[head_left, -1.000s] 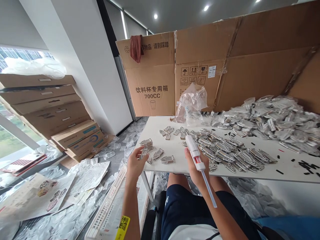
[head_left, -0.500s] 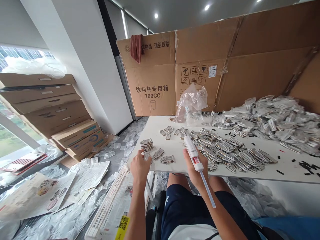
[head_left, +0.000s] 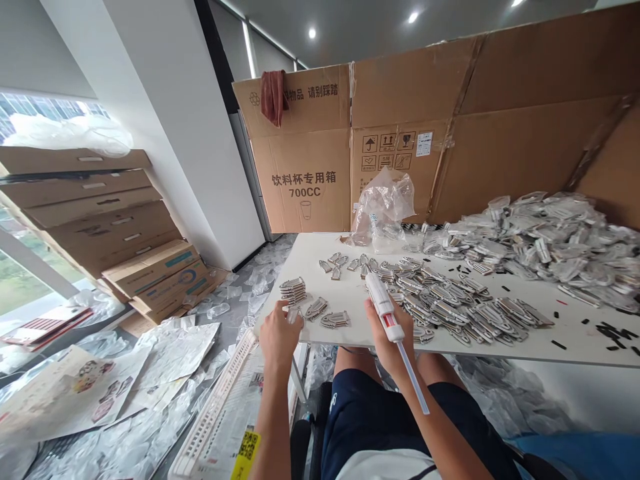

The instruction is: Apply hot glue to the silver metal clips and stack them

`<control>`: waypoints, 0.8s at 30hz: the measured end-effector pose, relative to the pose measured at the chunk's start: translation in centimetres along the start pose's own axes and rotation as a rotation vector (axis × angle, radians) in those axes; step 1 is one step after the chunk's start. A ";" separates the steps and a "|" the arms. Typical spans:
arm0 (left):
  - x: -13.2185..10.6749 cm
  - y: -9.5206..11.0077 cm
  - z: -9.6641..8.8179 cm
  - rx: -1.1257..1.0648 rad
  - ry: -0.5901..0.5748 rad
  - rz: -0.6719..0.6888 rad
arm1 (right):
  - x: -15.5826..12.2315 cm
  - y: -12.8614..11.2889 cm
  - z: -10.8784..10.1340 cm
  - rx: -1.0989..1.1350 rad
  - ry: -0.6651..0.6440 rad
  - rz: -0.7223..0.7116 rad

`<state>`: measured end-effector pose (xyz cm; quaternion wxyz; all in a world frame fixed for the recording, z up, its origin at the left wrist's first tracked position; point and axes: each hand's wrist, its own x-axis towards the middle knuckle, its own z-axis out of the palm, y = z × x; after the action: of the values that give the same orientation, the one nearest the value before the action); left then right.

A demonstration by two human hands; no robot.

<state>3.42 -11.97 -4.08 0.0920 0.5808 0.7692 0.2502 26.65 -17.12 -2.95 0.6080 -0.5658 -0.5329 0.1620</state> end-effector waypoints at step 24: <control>0.3 0.0 0.3 -0.001 0.028 -0.043 | 0.0 0.5 0.1 -0.008 0.003 -0.012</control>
<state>3.48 -11.65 -4.25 0.0867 0.5605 0.7825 0.2568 26.76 -16.87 -3.39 0.6075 -0.5653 -0.5359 0.1556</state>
